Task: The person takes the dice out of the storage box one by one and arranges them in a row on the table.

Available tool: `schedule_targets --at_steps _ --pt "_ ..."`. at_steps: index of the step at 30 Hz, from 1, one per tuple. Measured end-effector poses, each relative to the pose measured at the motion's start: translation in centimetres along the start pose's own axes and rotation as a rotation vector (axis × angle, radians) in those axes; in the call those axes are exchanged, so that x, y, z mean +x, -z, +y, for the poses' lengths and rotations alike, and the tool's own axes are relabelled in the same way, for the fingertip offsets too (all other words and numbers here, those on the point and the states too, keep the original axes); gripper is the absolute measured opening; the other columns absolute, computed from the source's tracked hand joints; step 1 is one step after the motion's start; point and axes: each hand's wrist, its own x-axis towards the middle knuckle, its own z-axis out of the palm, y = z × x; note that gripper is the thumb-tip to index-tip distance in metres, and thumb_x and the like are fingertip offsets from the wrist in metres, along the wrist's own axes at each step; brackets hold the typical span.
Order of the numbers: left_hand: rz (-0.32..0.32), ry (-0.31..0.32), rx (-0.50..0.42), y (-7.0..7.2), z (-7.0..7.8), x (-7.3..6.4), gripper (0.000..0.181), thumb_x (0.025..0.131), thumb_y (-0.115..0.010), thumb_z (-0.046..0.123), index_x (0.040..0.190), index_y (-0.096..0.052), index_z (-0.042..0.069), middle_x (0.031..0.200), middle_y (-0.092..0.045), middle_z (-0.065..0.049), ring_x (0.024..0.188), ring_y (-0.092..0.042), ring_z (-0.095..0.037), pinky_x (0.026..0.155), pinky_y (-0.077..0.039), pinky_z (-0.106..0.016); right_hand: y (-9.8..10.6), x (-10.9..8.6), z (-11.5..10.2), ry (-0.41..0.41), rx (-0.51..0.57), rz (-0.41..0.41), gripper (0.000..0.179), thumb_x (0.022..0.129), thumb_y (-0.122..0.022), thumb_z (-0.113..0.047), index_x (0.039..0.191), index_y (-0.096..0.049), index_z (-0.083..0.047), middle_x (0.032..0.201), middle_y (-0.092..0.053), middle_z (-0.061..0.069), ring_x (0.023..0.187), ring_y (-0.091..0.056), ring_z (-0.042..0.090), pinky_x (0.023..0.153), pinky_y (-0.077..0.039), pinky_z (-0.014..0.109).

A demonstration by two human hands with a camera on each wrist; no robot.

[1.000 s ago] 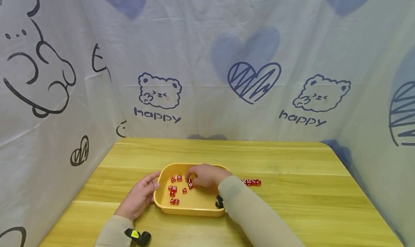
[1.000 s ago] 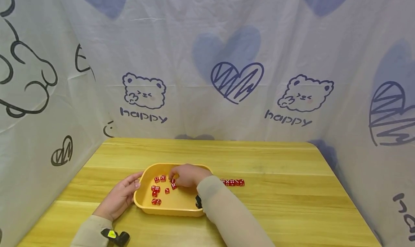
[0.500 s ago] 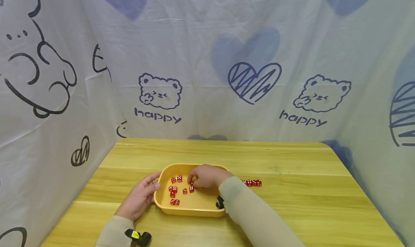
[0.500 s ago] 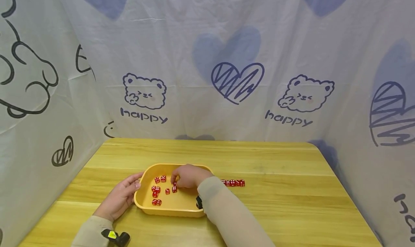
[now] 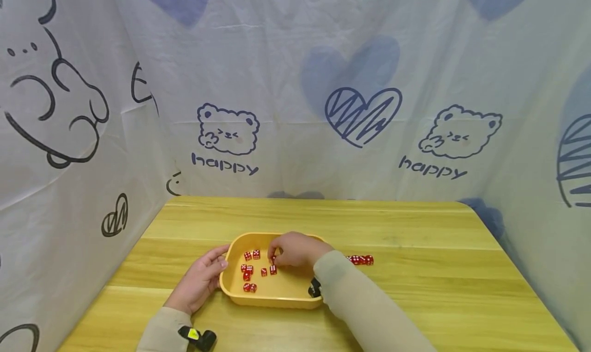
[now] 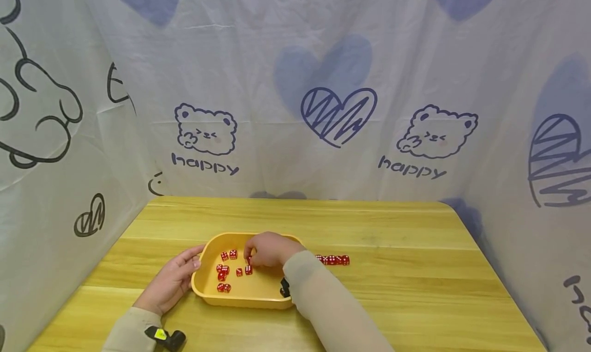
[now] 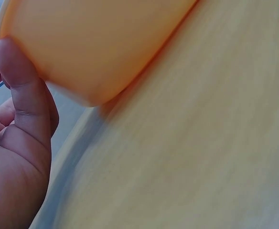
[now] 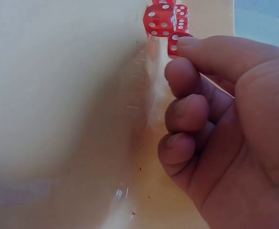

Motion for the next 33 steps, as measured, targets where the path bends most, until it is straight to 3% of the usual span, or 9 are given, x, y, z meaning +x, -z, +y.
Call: schedule_targets --at_steps 12,20,24,33 --pt "-0.021 0.005 -0.008 -0.1 0.1 0.0 0.059 0.106 -0.054 0.013 0.157 -0.028 0.000 0.130 -0.050 -0.023 0.102 -0.062 -0.020 0.081 -0.059 -0.032 1.8 -0.9 -0.8 -0.014 0.018 0.026 0.010 0.097 -0.068 -0.026 0.106 -0.073 -0.028 0.094 -0.062 -0.014 0.090 -0.056 0.013 0.085 -0.047 0.033" --pt "-0.019 0.009 -0.023 -0.1 0.1 -0.2 0.058 0.106 -0.053 0.012 0.157 -0.028 -0.001 0.130 -0.050 -0.023 0.102 -0.063 -0.021 0.082 -0.059 -0.034 3.4 -1.5 -1.1 0.031 -0.022 0.042 0.015 0.099 -0.066 -0.025 0.112 -0.073 -0.024 0.090 -0.062 -0.012 0.084 -0.056 0.012 0.079 -0.049 0.030" --pt "-0.021 0.006 -0.022 -0.1 0.1 -0.2 0.058 0.106 -0.053 0.012 0.157 -0.028 -0.001 0.135 -0.048 -0.025 0.106 -0.063 -0.022 0.083 -0.059 -0.034 4.2 -2.0 -1.0 0.046 -0.028 0.054 0.017 0.099 -0.065 -0.024 0.114 -0.073 -0.023 0.093 -0.063 -0.013 0.087 -0.057 0.013 0.082 -0.050 0.032" --pt "-0.026 -0.009 -0.022 0.1 0.0 -0.1 0.059 0.105 -0.054 0.012 0.156 -0.028 -0.002 0.124 -0.053 -0.018 0.099 -0.063 -0.019 0.081 -0.060 -0.033 5.8 -3.6 0.1 0.035 -0.050 0.083 0.018 0.101 -0.064 -0.025 0.117 -0.073 -0.022 0.098 -0.063 -0.012 0.090 -0.057 0.016 0.084 -0.050 0.034"
